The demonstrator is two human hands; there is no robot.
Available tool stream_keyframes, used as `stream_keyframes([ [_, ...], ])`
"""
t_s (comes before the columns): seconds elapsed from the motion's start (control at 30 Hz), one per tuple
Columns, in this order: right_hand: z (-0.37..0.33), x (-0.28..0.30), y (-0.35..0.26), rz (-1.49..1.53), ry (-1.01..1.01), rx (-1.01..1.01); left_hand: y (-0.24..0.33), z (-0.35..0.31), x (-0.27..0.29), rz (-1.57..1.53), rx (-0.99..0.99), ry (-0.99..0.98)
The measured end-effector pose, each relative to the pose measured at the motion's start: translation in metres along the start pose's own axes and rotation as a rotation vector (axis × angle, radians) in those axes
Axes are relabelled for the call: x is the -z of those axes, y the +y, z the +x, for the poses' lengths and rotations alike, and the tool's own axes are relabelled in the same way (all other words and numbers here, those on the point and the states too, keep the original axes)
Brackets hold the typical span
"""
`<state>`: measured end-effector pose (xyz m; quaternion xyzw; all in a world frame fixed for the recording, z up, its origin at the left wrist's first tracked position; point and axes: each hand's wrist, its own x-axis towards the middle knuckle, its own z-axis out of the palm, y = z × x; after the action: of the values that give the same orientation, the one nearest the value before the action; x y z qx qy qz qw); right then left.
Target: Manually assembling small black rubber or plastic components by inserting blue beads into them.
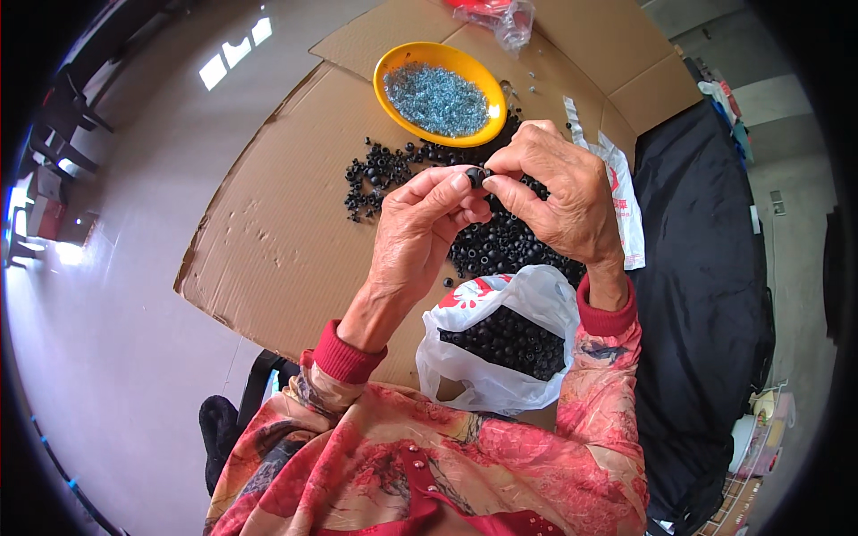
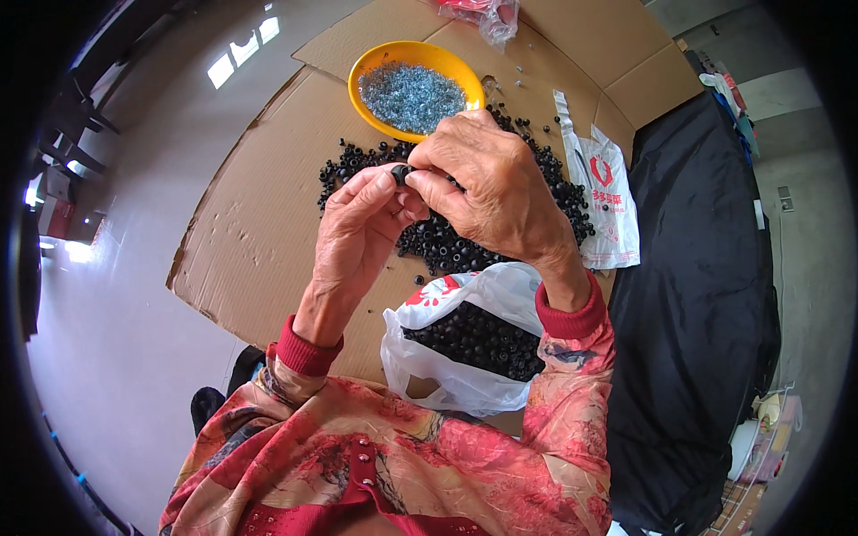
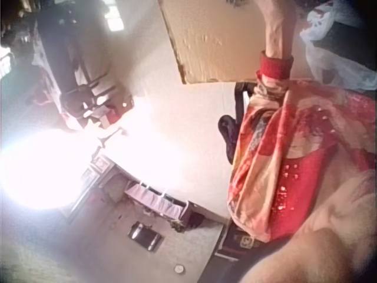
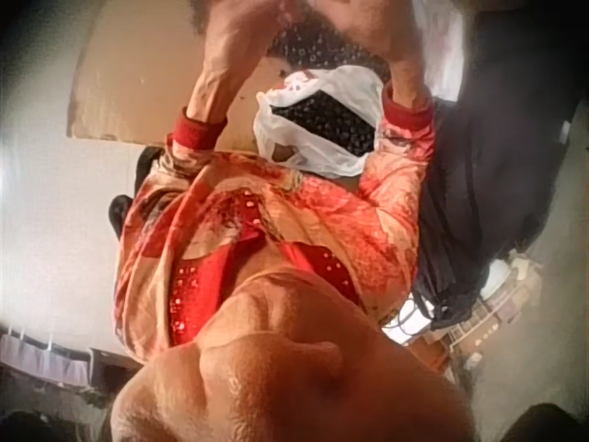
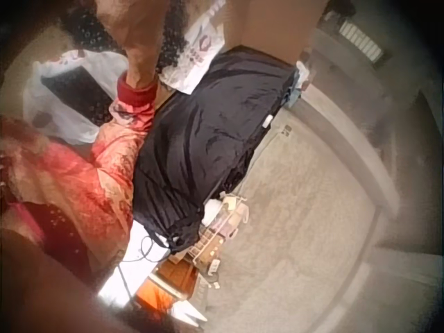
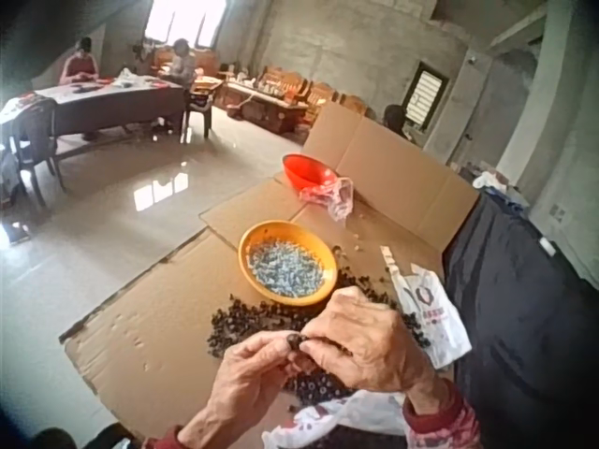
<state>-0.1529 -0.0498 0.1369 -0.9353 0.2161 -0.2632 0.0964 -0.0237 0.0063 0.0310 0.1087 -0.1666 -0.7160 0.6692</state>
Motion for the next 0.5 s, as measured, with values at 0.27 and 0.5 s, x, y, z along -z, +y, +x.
stream_keyframes([
  [0.27, 0.004, -0.0024, -0.0018, -0.004, 0.008, 0.04, 0.0012, -0.001, 0.0016, 0.015, -0.046, 0.026],
  [0.5, 0.0034, -0.0079, 0.0056, 0.136, 0.027, -0.083, 0.0025, -0.0007, 0.0006, -0.146, 0.035, 0.018],
])
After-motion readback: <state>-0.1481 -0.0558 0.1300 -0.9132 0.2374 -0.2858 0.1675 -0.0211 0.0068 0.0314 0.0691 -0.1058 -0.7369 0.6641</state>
